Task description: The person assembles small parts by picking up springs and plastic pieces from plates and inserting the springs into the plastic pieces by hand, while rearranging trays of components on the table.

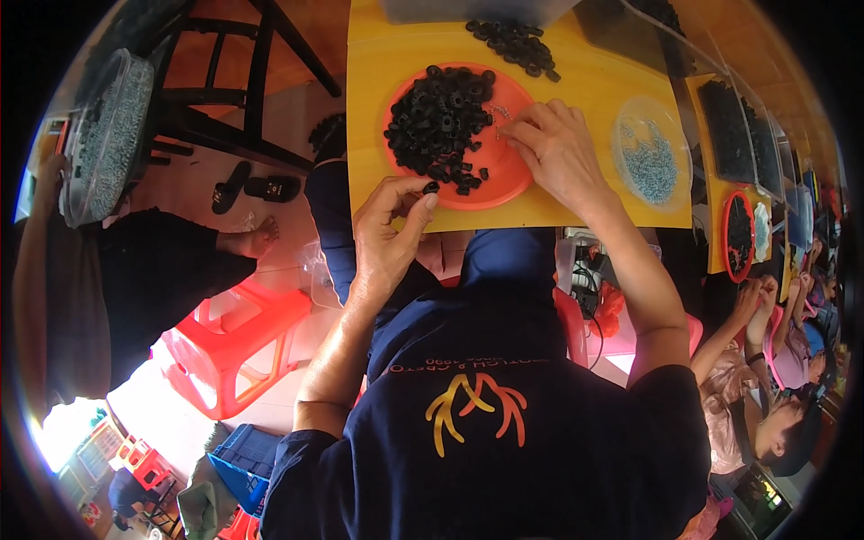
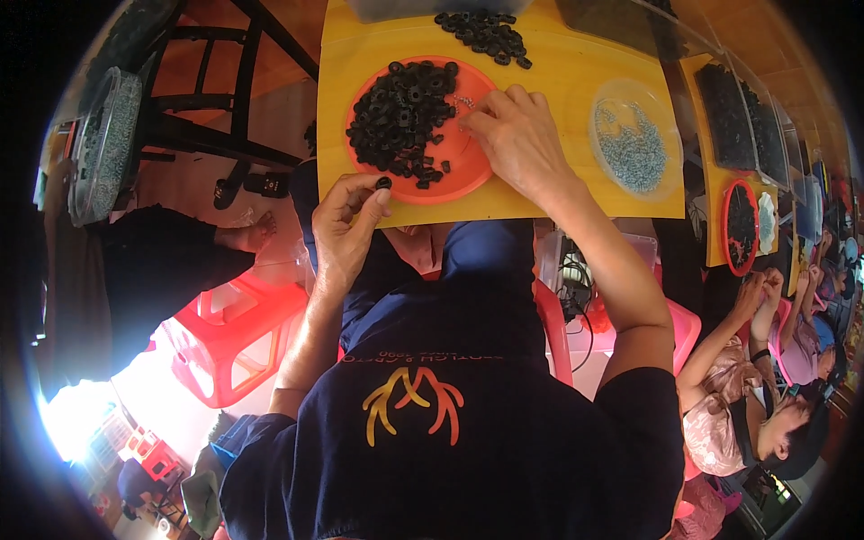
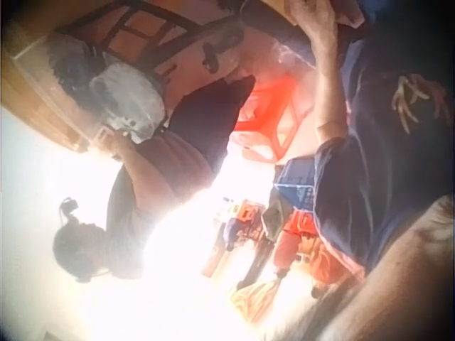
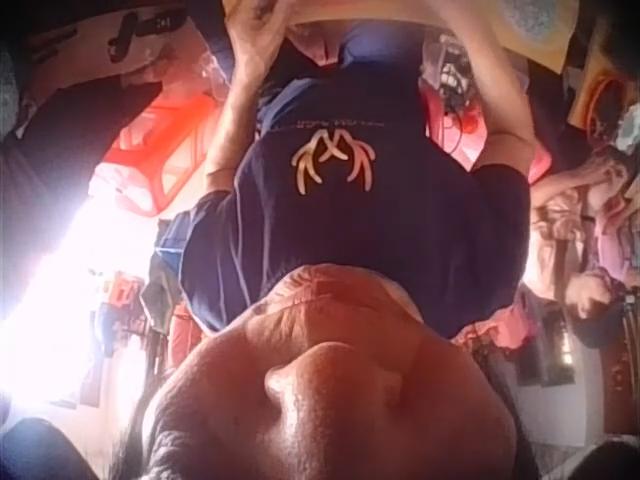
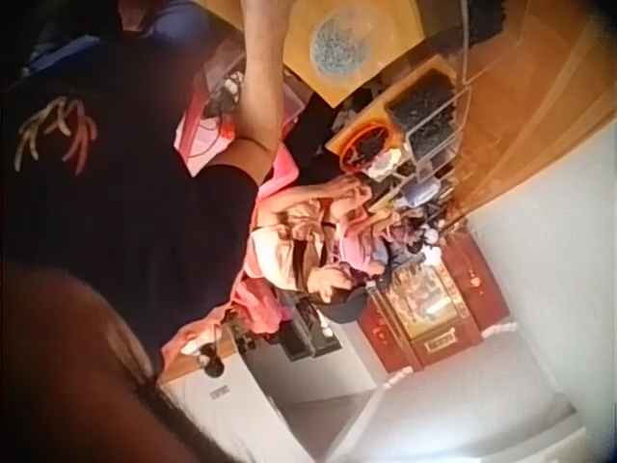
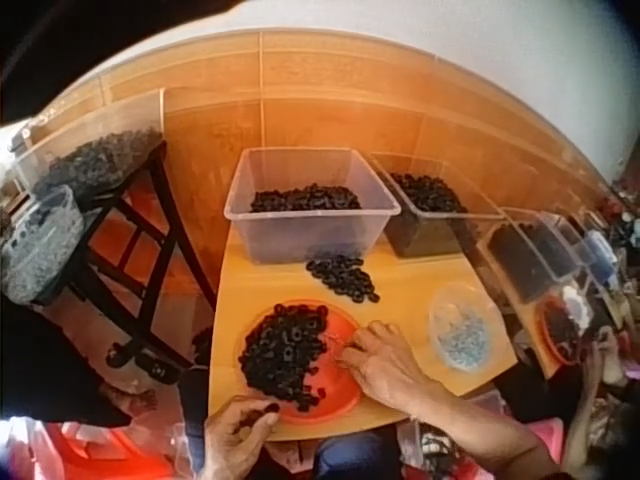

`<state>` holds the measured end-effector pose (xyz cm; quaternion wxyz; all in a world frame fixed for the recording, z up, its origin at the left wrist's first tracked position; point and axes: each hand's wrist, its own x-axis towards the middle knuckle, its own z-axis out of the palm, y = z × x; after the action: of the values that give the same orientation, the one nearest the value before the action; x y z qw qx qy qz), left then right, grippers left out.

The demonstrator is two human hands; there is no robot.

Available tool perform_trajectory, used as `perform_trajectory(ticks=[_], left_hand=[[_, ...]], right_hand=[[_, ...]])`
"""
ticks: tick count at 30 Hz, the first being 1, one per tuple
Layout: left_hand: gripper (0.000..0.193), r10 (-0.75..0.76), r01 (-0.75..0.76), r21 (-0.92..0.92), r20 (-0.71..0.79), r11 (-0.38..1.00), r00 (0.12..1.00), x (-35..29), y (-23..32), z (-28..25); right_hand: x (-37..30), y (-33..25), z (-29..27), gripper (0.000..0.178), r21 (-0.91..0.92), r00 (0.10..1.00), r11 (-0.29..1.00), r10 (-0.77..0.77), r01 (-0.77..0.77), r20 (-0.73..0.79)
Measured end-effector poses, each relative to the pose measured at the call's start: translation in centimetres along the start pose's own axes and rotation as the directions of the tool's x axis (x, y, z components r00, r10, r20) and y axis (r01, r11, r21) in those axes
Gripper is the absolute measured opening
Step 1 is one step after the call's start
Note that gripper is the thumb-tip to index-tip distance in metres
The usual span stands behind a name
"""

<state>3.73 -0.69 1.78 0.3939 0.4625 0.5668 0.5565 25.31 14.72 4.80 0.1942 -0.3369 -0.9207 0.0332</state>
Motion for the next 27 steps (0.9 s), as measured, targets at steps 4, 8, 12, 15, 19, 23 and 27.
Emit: perform_trajectory(ticks=[4,8,12,15,19,23,27], left_hand=[[0.015,-0.028,0.027,0.012,0.020,1.000,0.999,0.1,0.0,0.1],[0.016,-0.050,0.049,0.007,0.025,0.999,0.998,0.0,0.1,0.0],[0.017,-0.091,0.091,-0.035,0.027,0.995,0.996,0.1,0.4,0.1],[0.019,-0.128,0.130,-0.042,0.044,0.991,0.991,0.1,0.4,0.2],[0.021,-0.153,0.158,-0.041,0.095,0.987,0.984,0.1,0.1,0.4],[0.022,-0.159,0.165,-0.051,0.099,0.985,0.982,0.1,-0.6,0.5],[0.023,-0.156,0.161,-0.074,0.074,0.984,0.985,0.4,-0.5,0.7]], right_hand=[[0.8,1.0,0.9,0.018,-0.043,0.992,0.993,-0.109,0.112,0.062],[1.7,1.4,0.4,0.016,-0.032,0.983,0.991,-0.126,0.131,0.133],[2.1,1.7,0.2,0.018,-0.052,0.955,0.978,-0.186,0.202,0.230],[1.8,1.3,0.4,0.017,-0.056,0.954,0.971,-0.216,0.232,0.207],[1.2,0.3,0.3,0.015,-0.046,0.977,0.991,-0.119,0.129,0.179],[0.9,-0.6,0.2,0.016,0.015,0.991,0.996,-0.089,0.088,0.101],[0.9,-2.2,-1.0,0.016,0.629,0.923,0.691,0.159,-0.357,0.349]])
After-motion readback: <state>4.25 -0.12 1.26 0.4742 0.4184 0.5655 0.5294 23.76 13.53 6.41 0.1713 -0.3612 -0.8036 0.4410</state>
